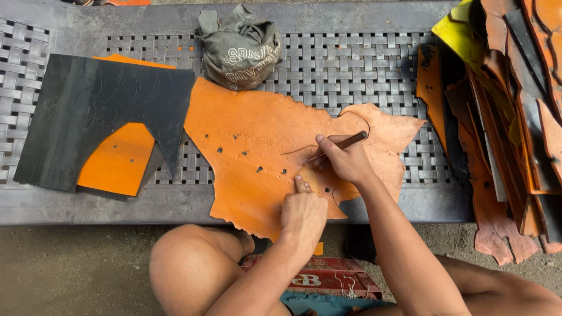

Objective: The person uses a small knife to cut along a traced outline on an orange sheet of leather placed on a perforated metal bench. After cutting out a piece, the person wipes the remaining leather sheet with a cloth.

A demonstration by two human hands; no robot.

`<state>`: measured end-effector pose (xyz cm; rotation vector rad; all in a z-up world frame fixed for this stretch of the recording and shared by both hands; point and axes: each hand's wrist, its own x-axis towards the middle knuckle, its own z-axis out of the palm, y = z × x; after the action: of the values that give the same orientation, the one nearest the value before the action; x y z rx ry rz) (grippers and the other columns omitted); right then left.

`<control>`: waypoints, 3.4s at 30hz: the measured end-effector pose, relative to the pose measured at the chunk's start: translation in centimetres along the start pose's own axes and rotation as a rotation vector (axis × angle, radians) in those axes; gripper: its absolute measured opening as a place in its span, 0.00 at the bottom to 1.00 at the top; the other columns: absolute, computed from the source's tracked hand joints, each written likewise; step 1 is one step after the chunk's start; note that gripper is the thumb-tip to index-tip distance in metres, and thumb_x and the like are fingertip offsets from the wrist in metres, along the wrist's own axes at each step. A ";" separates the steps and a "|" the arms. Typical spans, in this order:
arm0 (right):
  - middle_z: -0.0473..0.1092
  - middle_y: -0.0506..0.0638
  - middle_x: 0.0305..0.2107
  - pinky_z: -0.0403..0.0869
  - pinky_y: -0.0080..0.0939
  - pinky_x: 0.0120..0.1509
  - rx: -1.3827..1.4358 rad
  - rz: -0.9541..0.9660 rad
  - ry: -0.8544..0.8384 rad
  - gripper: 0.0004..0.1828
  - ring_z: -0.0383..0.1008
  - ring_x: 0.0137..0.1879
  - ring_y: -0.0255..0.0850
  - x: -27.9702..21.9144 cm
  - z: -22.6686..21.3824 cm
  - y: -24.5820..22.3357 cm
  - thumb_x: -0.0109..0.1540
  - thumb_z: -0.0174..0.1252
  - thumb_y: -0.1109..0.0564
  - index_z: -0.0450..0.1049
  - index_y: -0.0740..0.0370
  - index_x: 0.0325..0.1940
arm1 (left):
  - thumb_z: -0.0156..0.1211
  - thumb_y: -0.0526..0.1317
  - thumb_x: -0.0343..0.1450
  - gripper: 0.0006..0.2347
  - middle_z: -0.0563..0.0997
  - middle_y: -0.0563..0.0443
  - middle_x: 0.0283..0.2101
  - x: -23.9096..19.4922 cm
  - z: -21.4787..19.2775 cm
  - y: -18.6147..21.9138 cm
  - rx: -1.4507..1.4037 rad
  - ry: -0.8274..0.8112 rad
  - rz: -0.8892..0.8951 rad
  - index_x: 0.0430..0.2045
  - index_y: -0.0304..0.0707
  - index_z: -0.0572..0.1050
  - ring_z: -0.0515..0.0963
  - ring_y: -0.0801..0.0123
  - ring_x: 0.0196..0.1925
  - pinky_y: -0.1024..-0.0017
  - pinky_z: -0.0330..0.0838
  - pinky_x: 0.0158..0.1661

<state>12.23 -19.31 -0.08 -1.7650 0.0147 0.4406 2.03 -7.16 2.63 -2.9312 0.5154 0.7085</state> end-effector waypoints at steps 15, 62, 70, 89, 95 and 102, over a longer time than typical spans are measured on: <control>0.75 0.52 0.18 0.73 0.36 0.29 -0.008 0.049 -0.098 0.27 0.75 0.23 0.35 1.6 -0.5 0.3 0.69 0.52 0.43 0.76 0.68 0.26 | 0.56 0.35 0.68 0.09 0.74 0.26 0.56 0.6 0.1 -0.6 0.002 0.045 0.034 0.29 0.35 0.86 0.78 0.52 0.59 0.60 0.78 0.23; 0.73 0.63 0.35 0.74 0.53 0.48 -0.500 -0.409 0.235 0.11 0.74 0.42 0.58 -17.3 7.6 1.7 0.59 0.58 0.60 0.73 0.69 0.43 | 0.68 0.33 0.64 0.02 0.82 0.57 0.24 5.0 -3.3 0.6 0.145 -0.130 0.117 0.25 0.42 0.82 0.82 0.73 0.27 0.71 0.66 0.18; 0.79 0.60 0.35 0.78 0.45 0.46 -0.693 -0.090 0.691 0.13 0.82 0.40 0.48 -17.9 -1.0 -0.9 0.71 0.54 0.56 0.82 0.64 0.46 | 0.68 0.33 0.63 0.02 0.79 0.52 0.23 4.2 -4.3 1.6 0.209 -0.126 0.066 0.26 0.39 0.82 0.77 0.72 0.20 0.70 0.60 0.14; 0.80 0.51 0.22 0.78 0.42 0.36 -0.787 0.100 -0.813 0.21 0.80 0.28 0.39 0.9 4.5 -8.7 0.65 0.55 0.42 0.78 0.61 0.32 | 0.61 0.37 0.66 0.12 0.80 0.36 0.33 9.3 -2.2 8.5 0.559 -0.448 0.013 0.38 0.26 0.81 0.75 0.69 0.16 0.69 0.69 0.14; 0.80 0.48 0.20 0.79 0.41 0.34 -0.829 0.161 -0.843 0.21 0.80 0.26 0.38 1.1 4.4 -8.4 0.65 0.55 0.42 0.79 0.61 0.32 | 0.60 0.36 0.67 0.13 0.81 0.35 0.36 9.2 -1.9 9.1 0.572 -0.461 0.055 0.40 0.25 0.81 0.74 0.71 0.15 0.70 0.70 0.15; 0.78 0.52 0.19 0.77 0.41 0.28 -0.762 0.333 -0.821 0.21 0.78 0.24 0.39 0.3 4.9 -9.5 0.66 0.55 0.45 0.77 0.65 0.30 | 0.58 0.36 0.68 0.13 0.81 0.34 0.39 8.5 -2.0 8.4 0.581 -0.473 0.051 0.41 0.24 0.80 0.73 0.74 0.14 0.71 0.70 0.16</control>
<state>13.44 -12.29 7.85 -2.1823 -0.5039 1.5443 7.16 -17.99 0.49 -2.1341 0.6151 1.0128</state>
